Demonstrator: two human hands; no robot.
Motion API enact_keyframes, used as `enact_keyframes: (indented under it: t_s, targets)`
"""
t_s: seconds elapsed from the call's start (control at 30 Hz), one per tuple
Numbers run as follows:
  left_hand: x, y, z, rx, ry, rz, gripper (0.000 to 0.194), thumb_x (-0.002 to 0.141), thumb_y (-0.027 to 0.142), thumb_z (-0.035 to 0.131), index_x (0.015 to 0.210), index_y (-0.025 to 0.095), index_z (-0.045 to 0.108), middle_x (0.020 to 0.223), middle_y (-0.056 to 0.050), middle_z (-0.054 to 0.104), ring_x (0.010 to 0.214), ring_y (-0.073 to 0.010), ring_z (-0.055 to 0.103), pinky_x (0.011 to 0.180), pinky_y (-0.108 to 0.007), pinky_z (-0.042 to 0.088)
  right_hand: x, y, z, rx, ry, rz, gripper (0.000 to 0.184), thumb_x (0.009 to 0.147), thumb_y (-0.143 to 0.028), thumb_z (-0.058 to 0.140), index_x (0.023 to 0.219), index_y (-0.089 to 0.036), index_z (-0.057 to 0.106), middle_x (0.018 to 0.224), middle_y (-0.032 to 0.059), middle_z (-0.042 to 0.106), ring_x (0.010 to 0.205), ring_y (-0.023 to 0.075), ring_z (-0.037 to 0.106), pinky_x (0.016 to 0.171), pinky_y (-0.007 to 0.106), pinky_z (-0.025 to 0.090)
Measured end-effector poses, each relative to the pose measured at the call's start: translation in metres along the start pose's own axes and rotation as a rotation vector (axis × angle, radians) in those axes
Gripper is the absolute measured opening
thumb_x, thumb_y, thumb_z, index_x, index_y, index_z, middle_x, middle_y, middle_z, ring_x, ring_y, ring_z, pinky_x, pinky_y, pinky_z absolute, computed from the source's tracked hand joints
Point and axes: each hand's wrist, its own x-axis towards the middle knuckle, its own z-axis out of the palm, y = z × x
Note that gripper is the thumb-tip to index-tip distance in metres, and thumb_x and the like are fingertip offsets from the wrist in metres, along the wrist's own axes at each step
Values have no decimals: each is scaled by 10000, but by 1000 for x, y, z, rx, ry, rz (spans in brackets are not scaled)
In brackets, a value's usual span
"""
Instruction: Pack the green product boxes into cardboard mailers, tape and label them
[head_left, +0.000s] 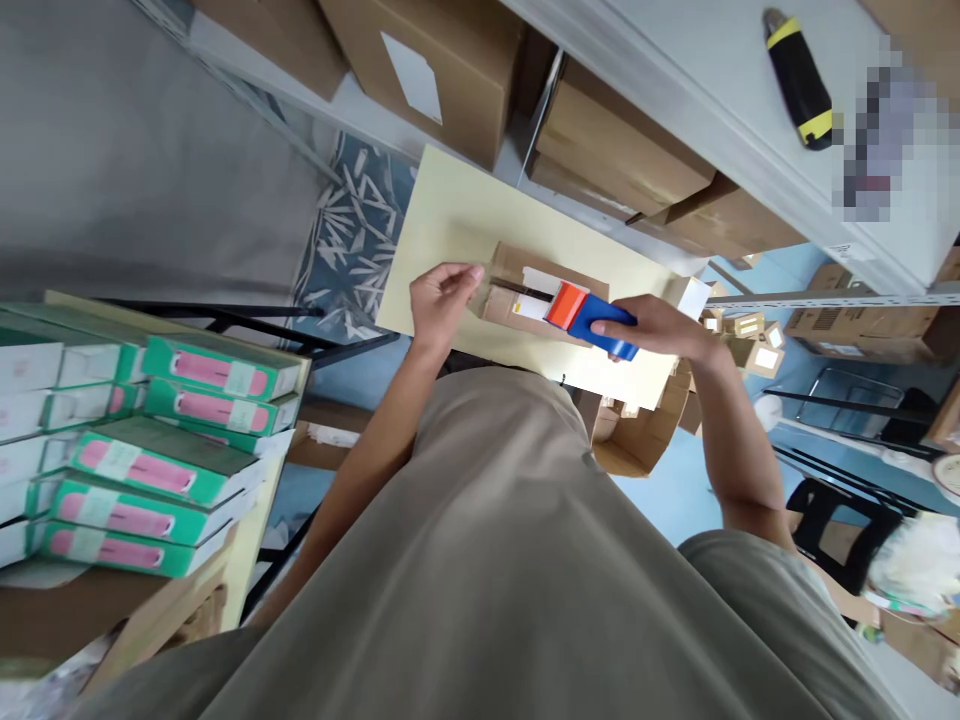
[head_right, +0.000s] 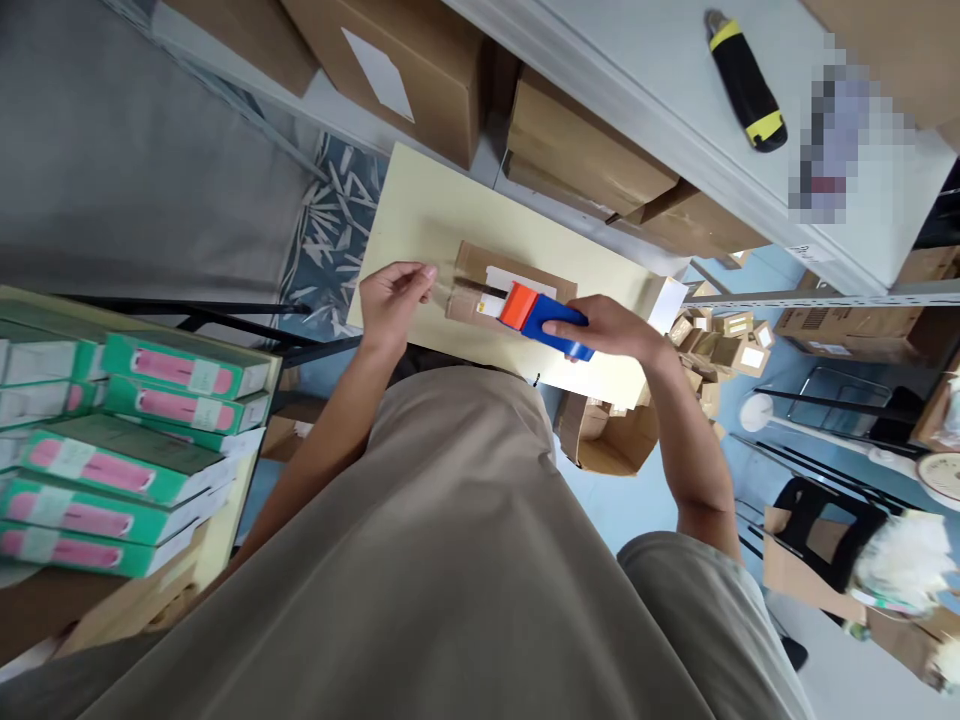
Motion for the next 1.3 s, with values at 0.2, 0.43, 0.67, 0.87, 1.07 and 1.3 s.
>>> enact_keyframes:
  t_s: [0.2,0.43,0.67,0.87,1.07,1.3]
  targets:
    - [18,-39,20,-38,106,-71,344,859,495,953,842,206,769,717,3,701,643,-123,618,604,-235,523,61,7,-23,-105,-115,40,802,830,-1002,747,833,-200,740,739,72,799,691,228,770,648,315,584]
    - [20,-65,15,34,121,-182,289,885,445,899,831,210,741,711,17,676,639,-118,588,607,-242,479,89,6,-20,-194,-173,126,771,881,-949,754,781,-185,723,711,96,793,710,237,773,686,320,577]
    - [27,-76,20,191,-69,-218,385,949,581,797,830,227,701,758,-7,724,704,-140,651,697,-257,527,91,-4,-8,-163,-157,206,669,926,-840,802,833,-180,748,729,102,800,688,249,770,689,365,605]
    - [31,-68,12,451,-128,-60,584,1009,653,730,1357,185,723,1215,-180,817,1149,-291,782,1107,-449,591,87,-4,-1,-123,-94,255,633,901,-812,850,836,-191,743,720,89,802,655,228,759,676,349,607]
    - [23,-33,37,518,-423,282,777,1139,696,416,1685,161,557,1834,-214,444,1783,-362,279,1462,-560,201,81,-6,5,-43,-93,308,614,888,-787,878,857,-194,723,733,90,806,677,235,775,719,364,629]
    - [13,-24,58,564,-578,342,755,1141,639,407,1719,179,562,1876,-155,388,1817,-386,170,1467,-653,21,89,-9,5,-185,-34,248,567,901,-735,905,852,-184,780,710,105,778,828,318,811,825,415,621]
